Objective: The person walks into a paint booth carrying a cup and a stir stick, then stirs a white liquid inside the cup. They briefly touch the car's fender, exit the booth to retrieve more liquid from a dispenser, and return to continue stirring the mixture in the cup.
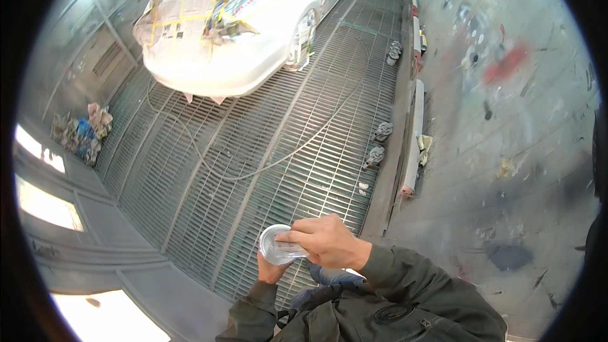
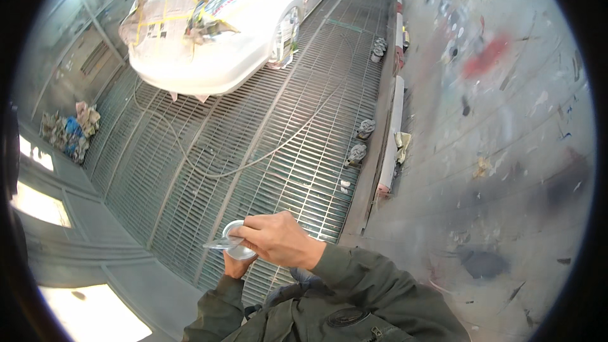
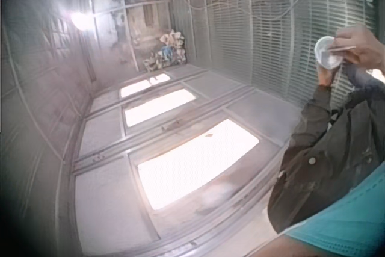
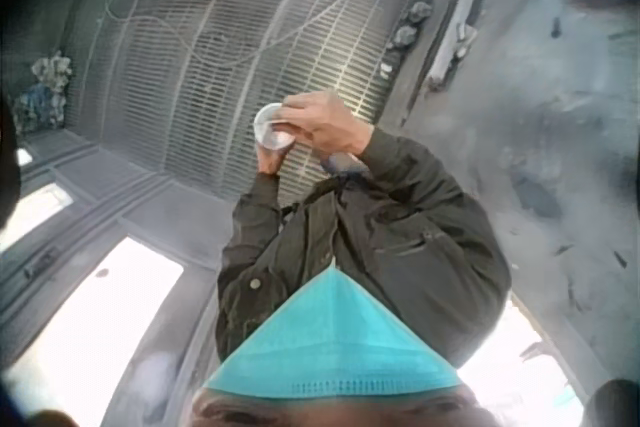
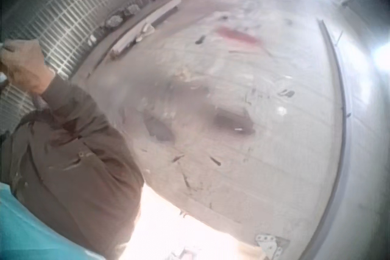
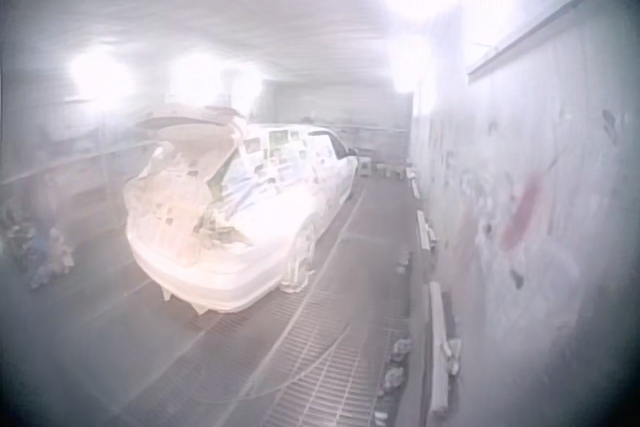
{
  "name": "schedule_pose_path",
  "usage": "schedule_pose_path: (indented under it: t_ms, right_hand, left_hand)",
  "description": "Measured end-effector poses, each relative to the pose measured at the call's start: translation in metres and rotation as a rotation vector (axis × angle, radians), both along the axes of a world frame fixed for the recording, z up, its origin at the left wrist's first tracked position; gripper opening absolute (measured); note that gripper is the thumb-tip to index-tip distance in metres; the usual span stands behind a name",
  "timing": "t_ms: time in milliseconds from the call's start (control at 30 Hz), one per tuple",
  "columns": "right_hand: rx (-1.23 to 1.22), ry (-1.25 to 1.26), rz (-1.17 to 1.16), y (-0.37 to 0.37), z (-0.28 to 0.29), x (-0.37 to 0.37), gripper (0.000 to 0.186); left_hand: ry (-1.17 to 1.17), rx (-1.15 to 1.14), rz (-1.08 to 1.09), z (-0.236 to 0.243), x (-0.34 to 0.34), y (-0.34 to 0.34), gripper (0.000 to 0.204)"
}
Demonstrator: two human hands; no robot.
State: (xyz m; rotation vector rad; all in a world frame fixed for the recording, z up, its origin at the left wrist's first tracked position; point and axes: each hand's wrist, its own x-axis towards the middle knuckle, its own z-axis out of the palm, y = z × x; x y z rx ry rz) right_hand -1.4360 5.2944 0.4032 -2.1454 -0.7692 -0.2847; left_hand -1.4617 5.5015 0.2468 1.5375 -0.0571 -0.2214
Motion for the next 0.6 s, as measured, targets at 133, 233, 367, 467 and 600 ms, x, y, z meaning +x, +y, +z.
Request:
schedule_pose_path:
  t_ms: [133, 233, 367, 467, 600]
  right_hand:
    - [-0.099, 0.019, -0.031, -0.032, 0.000, 0.038, 0.046]
    - [-0.072, 0.033, -0.021, -0.046, 0.006, 0.061, 0.045]
    - [-0.108, 0.003, -0.179, -0.075, 0.028, 0.111, 0.028]
    - [-0.176, 0.054, -0.273, -0.092, 0.007, 0.140, 0.050]
    - [-0.075, 0.044, -0.332, -0.097, 0.003, 0.189, 0.054]
  left_hand:
    - [0.032, 0.084, -0.267, -0.013, 0.074, -0.011, 0.072]
    - [0.013, -0.071, -0.322, -0.029, 0.109, -0.030, 0.074]
    - [-0.154, 0.164, -0.428, -0.025, 0.170, -0.062, 0.071]
    - [-0.030, 0.106, -0.459, -0.002, 0.225, -0.085, 0.072]
    - [-0.110, 0.198, -0.644, -0.019, 0.305, -0.108, 0.078]
